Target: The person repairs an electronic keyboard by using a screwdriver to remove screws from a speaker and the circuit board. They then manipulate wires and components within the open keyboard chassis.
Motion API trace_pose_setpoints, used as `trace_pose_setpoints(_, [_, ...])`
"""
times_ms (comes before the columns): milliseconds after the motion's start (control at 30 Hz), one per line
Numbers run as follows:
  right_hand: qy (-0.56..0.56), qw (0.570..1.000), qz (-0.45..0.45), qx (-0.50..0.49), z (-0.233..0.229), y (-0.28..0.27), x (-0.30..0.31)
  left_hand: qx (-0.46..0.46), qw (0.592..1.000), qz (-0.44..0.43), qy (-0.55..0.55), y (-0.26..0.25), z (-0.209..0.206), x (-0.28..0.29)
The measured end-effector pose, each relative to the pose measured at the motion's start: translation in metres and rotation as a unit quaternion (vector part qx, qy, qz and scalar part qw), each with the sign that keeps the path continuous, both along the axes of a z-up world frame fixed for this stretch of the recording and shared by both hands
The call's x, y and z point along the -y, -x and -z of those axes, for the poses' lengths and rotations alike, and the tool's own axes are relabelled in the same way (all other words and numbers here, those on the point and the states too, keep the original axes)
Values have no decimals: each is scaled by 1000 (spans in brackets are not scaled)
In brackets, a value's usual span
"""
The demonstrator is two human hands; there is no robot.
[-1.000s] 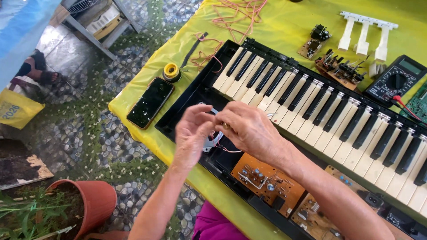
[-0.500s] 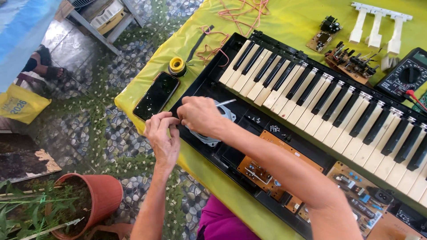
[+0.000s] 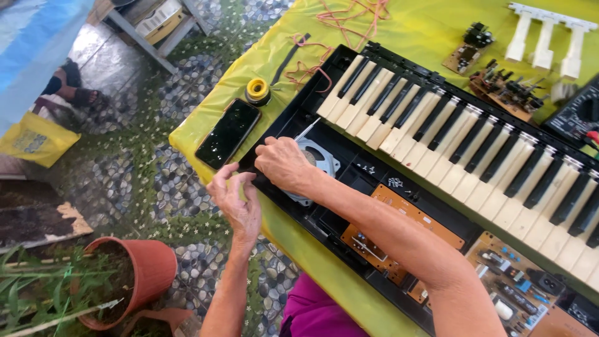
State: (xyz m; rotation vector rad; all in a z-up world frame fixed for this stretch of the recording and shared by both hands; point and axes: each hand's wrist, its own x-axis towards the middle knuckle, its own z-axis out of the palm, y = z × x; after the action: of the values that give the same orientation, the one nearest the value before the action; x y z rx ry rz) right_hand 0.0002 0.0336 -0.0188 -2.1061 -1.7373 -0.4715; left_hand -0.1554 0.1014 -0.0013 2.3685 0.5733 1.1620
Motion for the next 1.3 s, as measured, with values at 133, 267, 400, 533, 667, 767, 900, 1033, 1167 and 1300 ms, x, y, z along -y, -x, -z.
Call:
trace_pose_setpoints(133, [16, 999, -13, 30, 3, 1, -2, 17, 1000, 9, 3, 1, -7, 5])
trace_pose_setpoints(267, [15, 999, -12, 28, 8, 0, -2, 29, 999, 24, 31, 2, -11, 10])
trace_pose_setpoints(400, [4, 999, -12, 32, 6, 3, -2, 27, 998, 33, 45, 2, -7, 11])
trace_pose_setpoints(533, [18, 1000, -4, 24, -7, 7, 2, 20, 998, 31, 51, 3, -6, 12])
trace_pose_setpoints(667, [34, 999, 15, 12, -14, 10, 7, 5, 998, 34, 59, 3, -1, 9])
trace_pose_setpoints(767, [42, 999, 18, 4, -19, 12, 8, -6, 998, 25, 54, 4, -3, 11])
trace_pose_setpoints(900, [7, 1000, 8, 11, -22, 13, 13, -22, 998, 24, 48, 6, -1, 13])
trace_pose_setpoints(1033, [-10, 1000, -10, 24, -27, 17, 12, -33, 998, 22, 46, 5, 4, 11])
trace_pose_setpoints(1167, [11, 997, -6, 71, -32, 26, 7, -27, 998, 13, 48, 4, 15, 9])
trace_pose_setpoints(1300, [13, 994, 16, 106, -23, 35, -1, -19, 999, 9, 38, 4, 29, 4])
